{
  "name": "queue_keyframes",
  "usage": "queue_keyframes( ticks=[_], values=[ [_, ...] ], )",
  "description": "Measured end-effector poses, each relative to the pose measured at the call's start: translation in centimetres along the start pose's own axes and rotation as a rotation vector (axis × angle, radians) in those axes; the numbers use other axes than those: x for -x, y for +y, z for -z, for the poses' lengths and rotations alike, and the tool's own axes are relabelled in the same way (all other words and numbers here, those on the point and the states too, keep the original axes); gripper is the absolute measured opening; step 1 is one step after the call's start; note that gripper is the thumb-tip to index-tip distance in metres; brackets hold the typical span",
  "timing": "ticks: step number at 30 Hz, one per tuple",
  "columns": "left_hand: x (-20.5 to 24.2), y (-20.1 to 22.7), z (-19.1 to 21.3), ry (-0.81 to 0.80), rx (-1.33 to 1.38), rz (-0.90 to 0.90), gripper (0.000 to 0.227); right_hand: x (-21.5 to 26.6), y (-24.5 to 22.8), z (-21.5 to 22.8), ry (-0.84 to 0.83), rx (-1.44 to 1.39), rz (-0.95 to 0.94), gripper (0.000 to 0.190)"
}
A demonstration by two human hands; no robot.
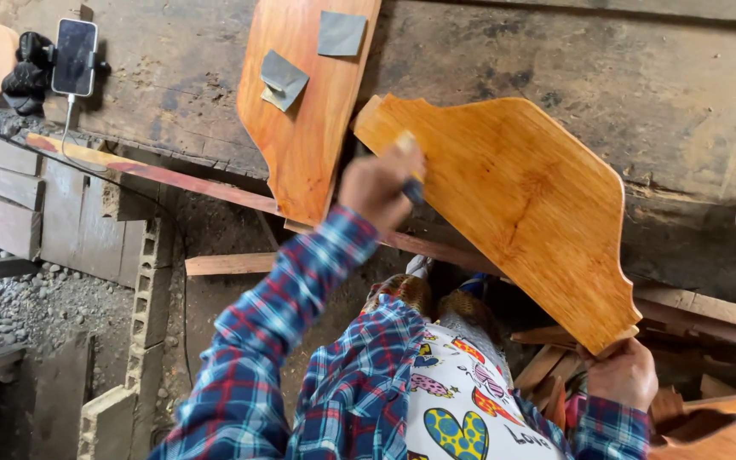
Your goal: The person applies a liquid finish to a curved wooden board using a brush, dipping it into a container to reload the bristles. They coat the main surface and edges of the board, then flip it over to apply the finish to the reverse side.
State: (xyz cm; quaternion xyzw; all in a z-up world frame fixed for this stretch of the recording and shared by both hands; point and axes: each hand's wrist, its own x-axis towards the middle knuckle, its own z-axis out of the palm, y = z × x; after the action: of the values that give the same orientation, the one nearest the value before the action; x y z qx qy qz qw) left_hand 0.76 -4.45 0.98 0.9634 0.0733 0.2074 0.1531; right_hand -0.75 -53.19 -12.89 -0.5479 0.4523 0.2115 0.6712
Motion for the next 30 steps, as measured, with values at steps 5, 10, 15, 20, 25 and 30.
queue_keyframes(
  ticks=[5, 10, 15, 20, 25, 30],
  values=[
    [5.2, 13.7, -0.3, -0.425, 0.635, -0.094, 0.021, -2.1, 1.2, 2.0, -0.184, 0.006, 0.043, 0.047],
    [5.8, 19.4, -1.4, -0.626, 0.96, -0.056, 0.015, -2.6, 2.5, 2.5, -0.24, 0.317, 0.401, 0.011],
    [3.7, 13.3, -1.3, -0.56, 0.976, 0.052, 0.026, -4.2, 2.9, 3.3, -0.174, 0.062, 0.166, 0.032],
    [-0.5, 2.8, 2.0, 0.01, 0.803, 0.288, 0.009, -5.2, 4.3, 4.0, -0.083, -0.26, -0.011, 0.019],
    [-0.8, 2.0, 1.5, 0.093, 0.164, 0.076, 0.021, -1.2, 3.0, 1.6, -0.07, -0.066, 0.004, 0.036],
    [2.7, 12.7, -1.7, -0.191, -0.155, -0.324, 0.026, 1.4, 0.9, 0.0, -0.11, -0.064, 0.01, 0.031]
  ],
)
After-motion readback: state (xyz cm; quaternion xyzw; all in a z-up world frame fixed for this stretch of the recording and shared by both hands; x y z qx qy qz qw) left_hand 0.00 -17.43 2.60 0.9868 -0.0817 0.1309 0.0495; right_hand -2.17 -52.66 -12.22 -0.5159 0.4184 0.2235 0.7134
